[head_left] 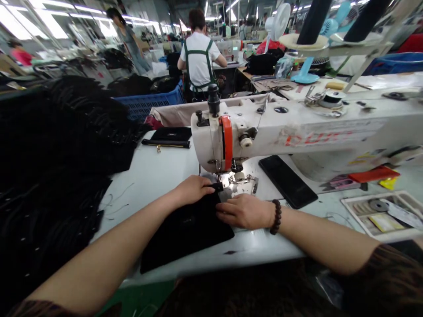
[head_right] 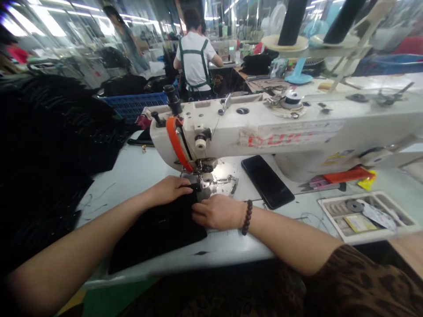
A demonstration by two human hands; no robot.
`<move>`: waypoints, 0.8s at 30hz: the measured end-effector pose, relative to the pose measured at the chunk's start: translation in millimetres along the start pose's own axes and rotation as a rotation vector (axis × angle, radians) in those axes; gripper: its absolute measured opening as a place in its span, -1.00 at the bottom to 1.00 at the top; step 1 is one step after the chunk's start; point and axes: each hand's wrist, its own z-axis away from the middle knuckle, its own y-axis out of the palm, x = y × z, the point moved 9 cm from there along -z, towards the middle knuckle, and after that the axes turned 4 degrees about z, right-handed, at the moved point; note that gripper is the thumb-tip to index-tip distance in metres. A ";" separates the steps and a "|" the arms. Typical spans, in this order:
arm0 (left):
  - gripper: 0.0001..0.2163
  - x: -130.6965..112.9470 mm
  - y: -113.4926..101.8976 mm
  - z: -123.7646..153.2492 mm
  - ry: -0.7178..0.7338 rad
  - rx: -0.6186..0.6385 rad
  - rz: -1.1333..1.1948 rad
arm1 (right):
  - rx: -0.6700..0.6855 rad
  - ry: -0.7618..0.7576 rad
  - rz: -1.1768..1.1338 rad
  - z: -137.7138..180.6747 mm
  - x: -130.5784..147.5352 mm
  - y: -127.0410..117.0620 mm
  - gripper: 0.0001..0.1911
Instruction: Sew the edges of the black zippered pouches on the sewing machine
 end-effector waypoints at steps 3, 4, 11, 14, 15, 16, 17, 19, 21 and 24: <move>-0.79 2.8 -0.5 4.0 -0.048 -0.084 -0.078 | 0.039 0.035 -0.047 0.4 -0.9 7.6 -0.68; -0.77 4.2 -0.8 6.6 -0.074 -0.107 -0.107 | 0.040 0.046 -0.064 0.8 -0.8 8.2 -0.68; -0.78 18.0 -8.4 14.9 -0.192 -0.191 -0.153 | 0.085 0.133 -0.095 -6.9 -7.1 12.1 -0.72; -0.78 27.8 -20.7 1.0 -0.219 -0.242 -0.200 | 0.173 0.220 -0.064 -14.9 -22.6 23.9 -0.78; -0.78 30.6 -24.8 -5.9 -0.223 -0.261 -0.209 | 0.191 0.259 -0.050 -16.7 -29.6 27.2 -0.80; -0.78 32.7 -28.2 -13.3 -0.221 -0.280 -0.215 | 0.202 0.296 -0.037 -17.7 -36.4 29.7 -0.81; -0.78 33.7 -30.8 -20.8 -0.211 -0.299 -0.219 | 0.202 0.329 -0.026 -17.8 -42.4 31.0 -0.82; -0.80 33.2 -32.0 -34.3 -0.178 -0.328 -0.226 | 0.195 0.372 -0.018 -15.1 -50.8 31.8 -0.82; -0.80 30.1 -28.3 -44.0 -0.132 -0.341 -0.229 | 0.192 0.388 -0.025 -9.4 -53.7 30.9 -0.81; -0.80 22.7 -19.2 -50.7 -0.051 -0.337 -0.229 | 0.185 0.346 -0.011 -1.0 -49.2 25.9 -0.79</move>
